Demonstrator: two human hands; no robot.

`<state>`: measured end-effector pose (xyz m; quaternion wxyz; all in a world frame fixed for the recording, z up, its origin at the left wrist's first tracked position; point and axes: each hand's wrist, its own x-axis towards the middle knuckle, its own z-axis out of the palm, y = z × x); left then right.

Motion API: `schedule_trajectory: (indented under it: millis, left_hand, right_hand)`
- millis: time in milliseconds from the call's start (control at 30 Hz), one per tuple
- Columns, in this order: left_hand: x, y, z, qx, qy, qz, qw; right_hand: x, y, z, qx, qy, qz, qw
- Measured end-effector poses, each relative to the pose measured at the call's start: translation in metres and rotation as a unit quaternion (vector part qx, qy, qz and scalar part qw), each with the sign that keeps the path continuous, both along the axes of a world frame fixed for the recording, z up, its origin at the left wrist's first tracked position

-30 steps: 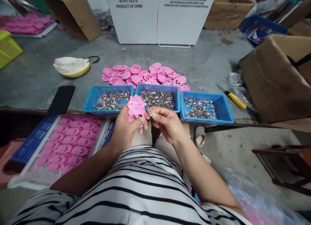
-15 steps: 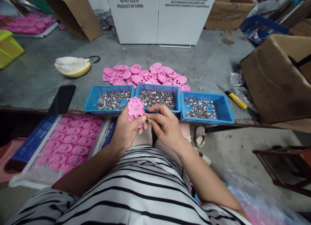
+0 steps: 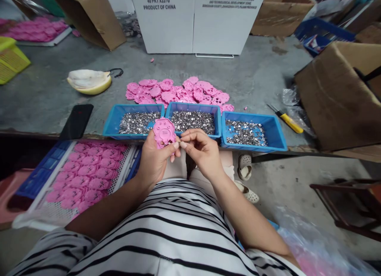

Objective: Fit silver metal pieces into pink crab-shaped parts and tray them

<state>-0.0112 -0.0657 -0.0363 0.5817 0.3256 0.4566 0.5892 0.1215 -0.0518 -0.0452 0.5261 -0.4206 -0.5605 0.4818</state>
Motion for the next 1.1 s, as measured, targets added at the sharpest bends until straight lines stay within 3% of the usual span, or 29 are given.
schedule_trajectory:
  millis: [333, 633, 1100]
  left_hand:
    - [0.002, -0.002, -0.002, 0.018, 0.073, 0.025, 0.997]
    - [-0.012, -0.004, 0.001, 0.051, -0.057, -0.130, 0.989]
    - [-0.014, -0.010, -0.004, 0.066, -0.030, -0.164, 0.984]
  right_hand:
    - [-0.002, -0.001, 0.007, 0.045, -0.111, -0.008, 0.993]
    - [0.006, 0.006, 0.022, 0.079, -0.176, 0.041, 0.980]
    - [0.009, 0.007, 0.029, 0.123, -0.229, 0.076, 0.963]
